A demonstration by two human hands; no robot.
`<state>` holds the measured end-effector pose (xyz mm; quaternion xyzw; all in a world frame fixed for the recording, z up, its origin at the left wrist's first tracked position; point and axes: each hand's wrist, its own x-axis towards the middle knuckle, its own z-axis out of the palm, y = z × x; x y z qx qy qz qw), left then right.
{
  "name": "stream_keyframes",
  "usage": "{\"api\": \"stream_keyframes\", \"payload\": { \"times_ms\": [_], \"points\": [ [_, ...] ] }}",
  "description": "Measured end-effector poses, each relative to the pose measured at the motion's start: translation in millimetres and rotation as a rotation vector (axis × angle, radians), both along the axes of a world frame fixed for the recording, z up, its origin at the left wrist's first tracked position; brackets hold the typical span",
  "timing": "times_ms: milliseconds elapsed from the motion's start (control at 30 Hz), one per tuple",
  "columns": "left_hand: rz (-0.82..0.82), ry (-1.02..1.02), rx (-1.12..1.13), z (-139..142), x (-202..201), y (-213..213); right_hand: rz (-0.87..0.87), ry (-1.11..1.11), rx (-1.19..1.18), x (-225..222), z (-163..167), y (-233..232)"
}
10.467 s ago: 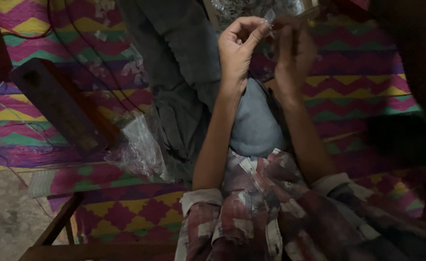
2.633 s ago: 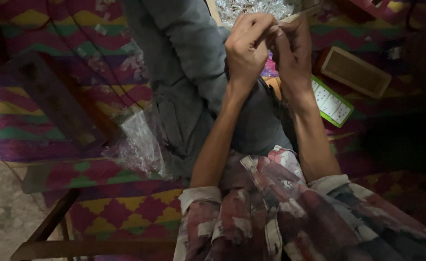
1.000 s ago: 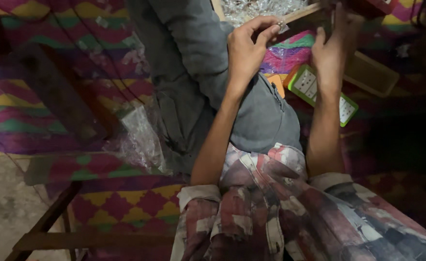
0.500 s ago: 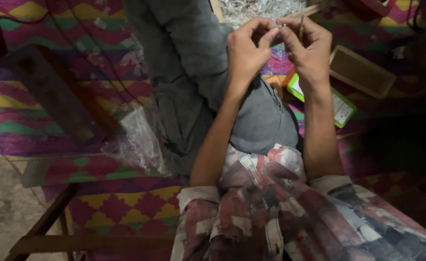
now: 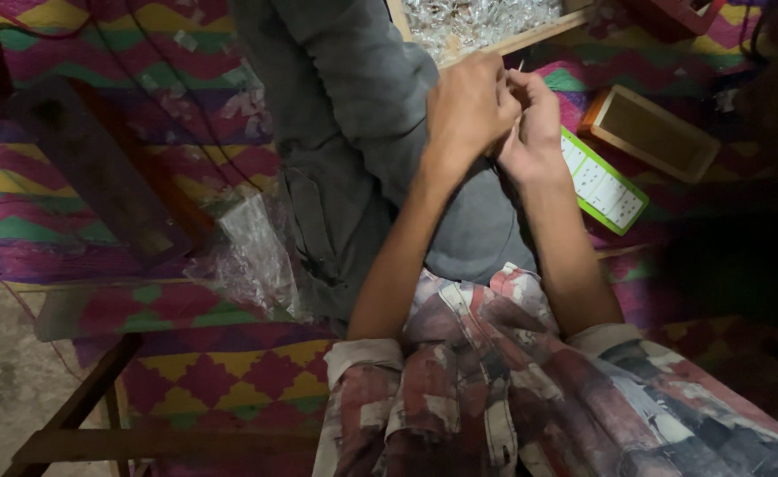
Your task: The person sits on a floor mat and assembles small wooden musical instrument parts, picking small metal tines from a wooden box and fitting them into wooden bodies one at a time, occasionally reaching for parts or repositioning pieces by hand.
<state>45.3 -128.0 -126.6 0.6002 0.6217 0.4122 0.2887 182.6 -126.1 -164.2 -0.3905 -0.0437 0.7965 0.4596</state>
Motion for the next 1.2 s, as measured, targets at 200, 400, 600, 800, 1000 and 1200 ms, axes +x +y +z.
{"api": "stream_keyframes", "payload": {
  "times_ms": [200, 400, 600, 800, 1000, 1200],
  "points": [
    [-0.03, 0.047, -0.009, -9, 3, 0, 0.018, 0.062, 0.036, 9, -21, 1],
    [0.007, 0.056, 0.112, -14, 4, -3, 0.079, -0.047, 0.129, -2, 4, -10],
    [0.017, 0.082, 0.179, -24, 8, -1, 0.023, -0.125, 0.085, -5, 5, -10],
    [-0.034, -0.096, 0.194, -27, 4, 1, 0.075, -0.013, 0.199, -1, -3, -6],
    [-0.045, -0.193, 0.179, -17, 3, 1, 0.013, -0.11, 0.155, 0, -4, -4],
    [-0.008, -0.35, 0.099, -5, -7, 2, -0.152, -0.105, 0.085, 15, -15, 7]
  ]
}}
